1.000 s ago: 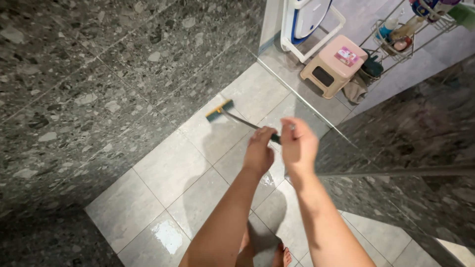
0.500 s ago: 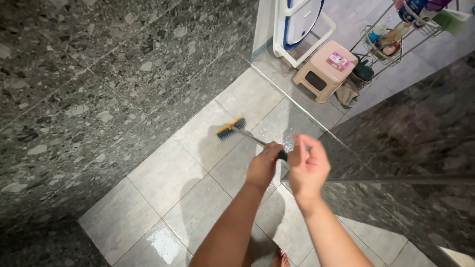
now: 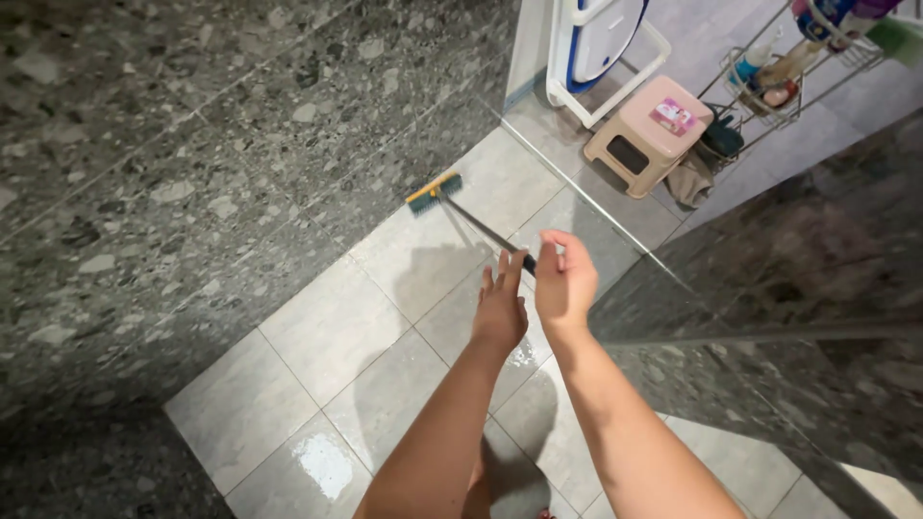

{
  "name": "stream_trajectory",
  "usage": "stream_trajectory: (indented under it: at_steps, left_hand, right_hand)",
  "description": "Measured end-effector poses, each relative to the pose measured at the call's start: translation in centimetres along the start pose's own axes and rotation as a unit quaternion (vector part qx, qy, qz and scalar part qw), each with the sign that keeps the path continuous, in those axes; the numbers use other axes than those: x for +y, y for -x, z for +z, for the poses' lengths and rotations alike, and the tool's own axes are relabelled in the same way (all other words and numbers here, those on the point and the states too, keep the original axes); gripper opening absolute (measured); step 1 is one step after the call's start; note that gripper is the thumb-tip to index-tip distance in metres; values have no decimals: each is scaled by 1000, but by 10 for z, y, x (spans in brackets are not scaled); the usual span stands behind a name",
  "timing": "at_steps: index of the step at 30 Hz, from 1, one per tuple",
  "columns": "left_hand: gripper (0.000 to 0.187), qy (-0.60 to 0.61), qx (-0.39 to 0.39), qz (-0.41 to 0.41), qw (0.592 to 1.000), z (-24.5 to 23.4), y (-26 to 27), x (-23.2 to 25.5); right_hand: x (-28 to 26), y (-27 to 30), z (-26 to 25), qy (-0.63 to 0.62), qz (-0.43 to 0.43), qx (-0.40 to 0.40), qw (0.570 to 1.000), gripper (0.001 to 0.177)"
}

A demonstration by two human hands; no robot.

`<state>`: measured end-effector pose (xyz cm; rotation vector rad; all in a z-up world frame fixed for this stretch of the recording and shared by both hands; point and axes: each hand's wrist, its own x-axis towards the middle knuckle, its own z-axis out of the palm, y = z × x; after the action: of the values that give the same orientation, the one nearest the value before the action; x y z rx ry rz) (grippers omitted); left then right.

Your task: Cleaning the bathroom floor with a brush and scrubbing the wall with a small brush and cleaning liquid.

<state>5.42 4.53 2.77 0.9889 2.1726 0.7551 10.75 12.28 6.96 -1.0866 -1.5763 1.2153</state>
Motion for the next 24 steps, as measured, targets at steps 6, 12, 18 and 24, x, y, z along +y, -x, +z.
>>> stream_trajectory:
  at_steps: [6, 12, 18, 24]
  left_hand:
    - [50, -36, 80, 121, 989, 25, 32, 23]
    - [20, 74, 115, 200, 970, 51, 111, 40]
    - [30, 156, 116, 101, 976, 113, 193, 1]
    - [37, 150, 227, 120, 955, 103, 243, -12]
  right_hand:
    - [-57, 30, -74, -72, 79, 6, 994, 14]
    - [-77, 86, -150, -75, 131, -78, 985, 12]
    - [-76, 149, -198, -27, 121, -200, 972, 14]
    - [-107, 206, -188, 35, 45, -237, 970, 14]
